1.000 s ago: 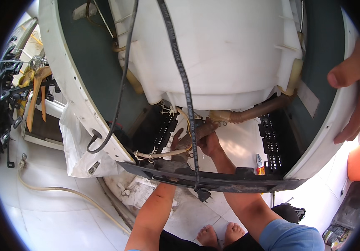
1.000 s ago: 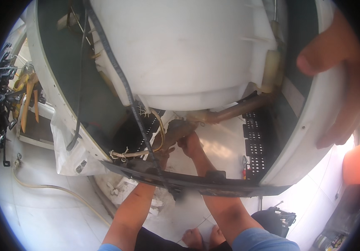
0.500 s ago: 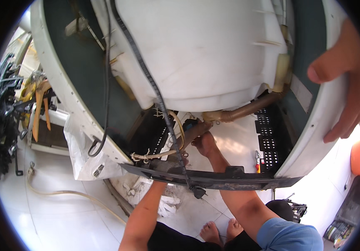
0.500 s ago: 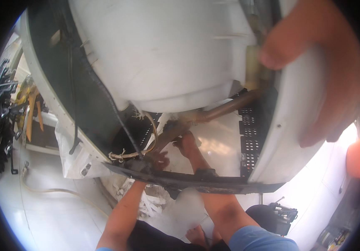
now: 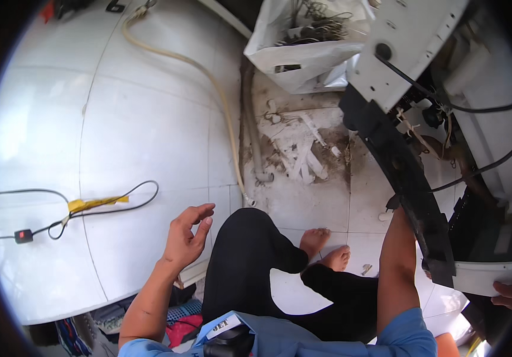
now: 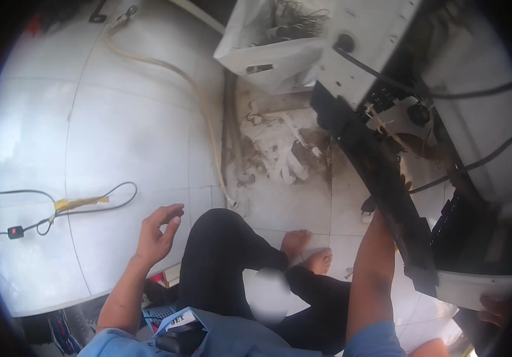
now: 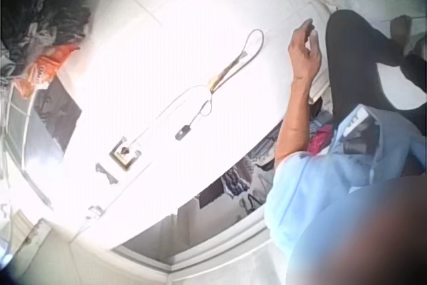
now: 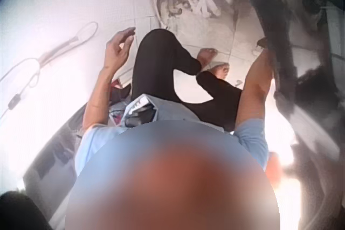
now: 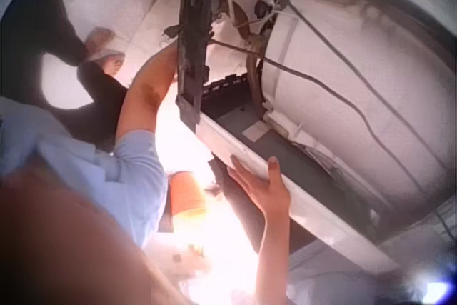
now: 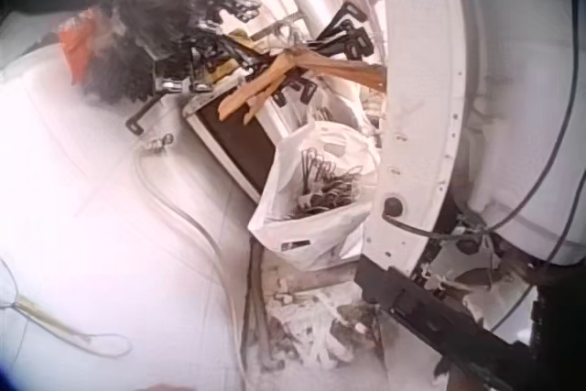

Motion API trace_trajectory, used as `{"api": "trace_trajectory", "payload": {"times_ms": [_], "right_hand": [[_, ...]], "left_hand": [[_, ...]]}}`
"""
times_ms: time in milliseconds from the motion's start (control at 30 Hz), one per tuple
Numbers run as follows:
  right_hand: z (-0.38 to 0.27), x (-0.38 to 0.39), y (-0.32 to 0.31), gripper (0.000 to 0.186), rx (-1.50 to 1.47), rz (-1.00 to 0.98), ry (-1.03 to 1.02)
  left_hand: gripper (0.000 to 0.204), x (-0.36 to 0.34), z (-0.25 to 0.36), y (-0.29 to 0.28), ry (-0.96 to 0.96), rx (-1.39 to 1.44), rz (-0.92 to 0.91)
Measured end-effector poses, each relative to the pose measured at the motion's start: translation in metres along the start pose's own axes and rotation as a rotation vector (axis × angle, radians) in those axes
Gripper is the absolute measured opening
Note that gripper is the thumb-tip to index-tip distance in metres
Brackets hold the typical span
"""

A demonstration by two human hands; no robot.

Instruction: The person removes a small black component from the underside of a top-loading washing machine using pliers, then wipes it with a cloth while another person stands nearby.

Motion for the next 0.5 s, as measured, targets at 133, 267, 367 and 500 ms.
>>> {"api": "trace_trajectory", "payload": {"times_ms": [133, 267, 367, 500], "right_hand": [[0.038, 0.076, -0.097, 0.024, 0.269, 0.284, 0.197], [0.077, 0.108, -0.099, 0.025, 0.389, 0.273, 0.319], [0.12, 0.133, -0.045, 0.026, 0.45, 0.102, 0.336], [0.135, 0.337, 0.088, 0.032, 0.72, -0.594, 0.191]], "left_hand": [[0.031, 0.084, -0.14, 0.02, -0.388, 0.371, -0.073], [0.036, 0.204, -0.301, 0.136, -0.795, 0.327, -0.385], [0.046, 0.262, -0.421, 0.233, -0.709, -0.072, -0.721], [0.054, 0.315, -0.6, 0.276, -0.793, -0.031, -0.408]]}}
Point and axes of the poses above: each hand's wrist, its own x-axis away from the middle knuckle, its own y-axis out of the palm, z = x × y, the point moved 10 cm from there along -x, towards the middle knuckle, and after that the axes turned 13 degrees about -y, right-handed, at the moved point
